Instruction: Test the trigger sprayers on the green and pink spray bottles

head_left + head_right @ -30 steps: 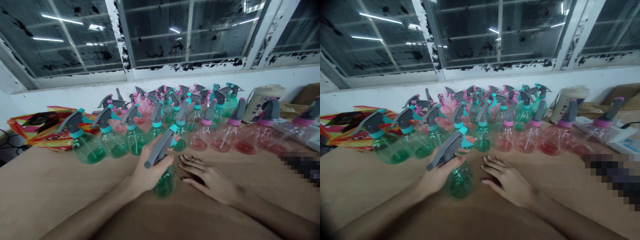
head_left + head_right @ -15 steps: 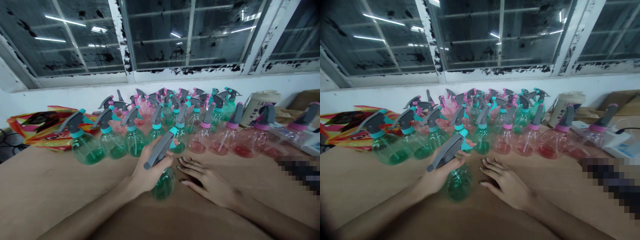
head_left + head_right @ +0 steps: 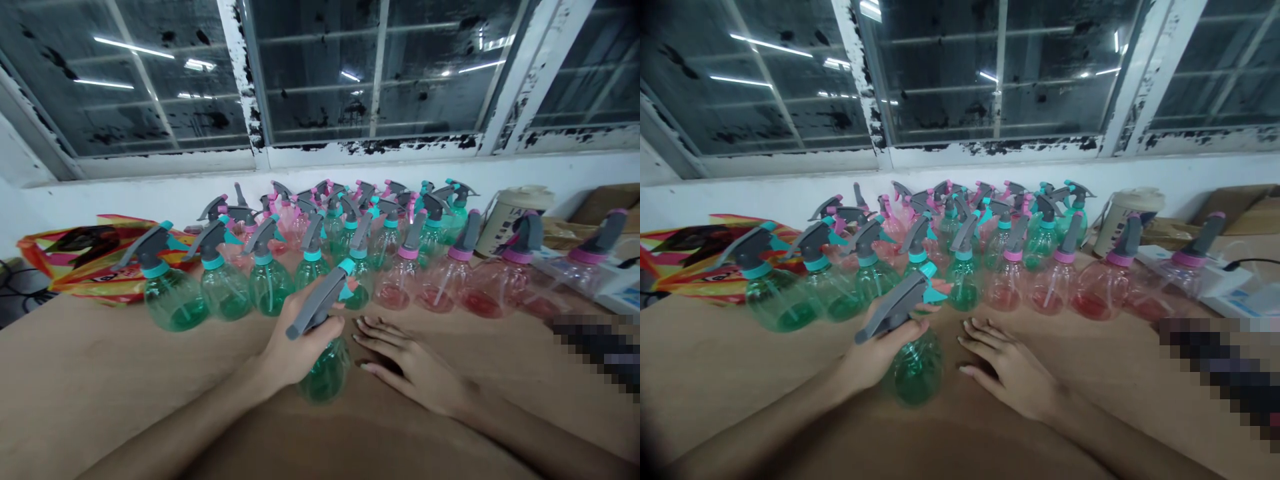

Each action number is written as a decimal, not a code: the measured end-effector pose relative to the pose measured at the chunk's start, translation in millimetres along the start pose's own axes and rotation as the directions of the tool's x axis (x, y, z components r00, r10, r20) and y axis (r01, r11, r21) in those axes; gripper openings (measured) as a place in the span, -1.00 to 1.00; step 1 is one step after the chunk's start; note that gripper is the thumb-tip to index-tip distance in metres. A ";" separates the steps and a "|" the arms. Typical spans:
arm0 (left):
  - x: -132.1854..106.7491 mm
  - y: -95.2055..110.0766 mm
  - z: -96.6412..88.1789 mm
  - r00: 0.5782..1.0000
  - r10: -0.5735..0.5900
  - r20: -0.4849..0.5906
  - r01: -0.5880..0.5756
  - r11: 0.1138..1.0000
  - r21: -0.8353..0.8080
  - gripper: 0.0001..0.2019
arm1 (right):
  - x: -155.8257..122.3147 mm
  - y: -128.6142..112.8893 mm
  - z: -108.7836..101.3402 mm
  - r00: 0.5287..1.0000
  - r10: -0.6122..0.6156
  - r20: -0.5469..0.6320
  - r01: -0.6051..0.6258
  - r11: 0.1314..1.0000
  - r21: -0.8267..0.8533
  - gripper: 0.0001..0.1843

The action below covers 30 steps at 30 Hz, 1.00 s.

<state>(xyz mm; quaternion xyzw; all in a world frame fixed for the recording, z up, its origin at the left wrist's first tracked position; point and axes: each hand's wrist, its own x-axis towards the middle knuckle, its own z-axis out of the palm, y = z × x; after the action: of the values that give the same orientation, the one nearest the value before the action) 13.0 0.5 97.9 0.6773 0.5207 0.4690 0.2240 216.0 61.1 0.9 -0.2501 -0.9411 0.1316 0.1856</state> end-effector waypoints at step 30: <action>0.8 3.0 -0.8 0.999 0.021 -0.030 -0.019 0.998 0.060 -0.81 | -0.1 -0.7 -1.2 1.000 -0.006 -0.011 0.006 1.000 0.004 -0.51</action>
<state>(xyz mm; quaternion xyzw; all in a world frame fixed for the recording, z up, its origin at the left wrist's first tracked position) 13.8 0.0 101.0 0.6815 0.5312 0.4658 0.1910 216.2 60.6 2.1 -0.2476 -0.9406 0.1317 0.1915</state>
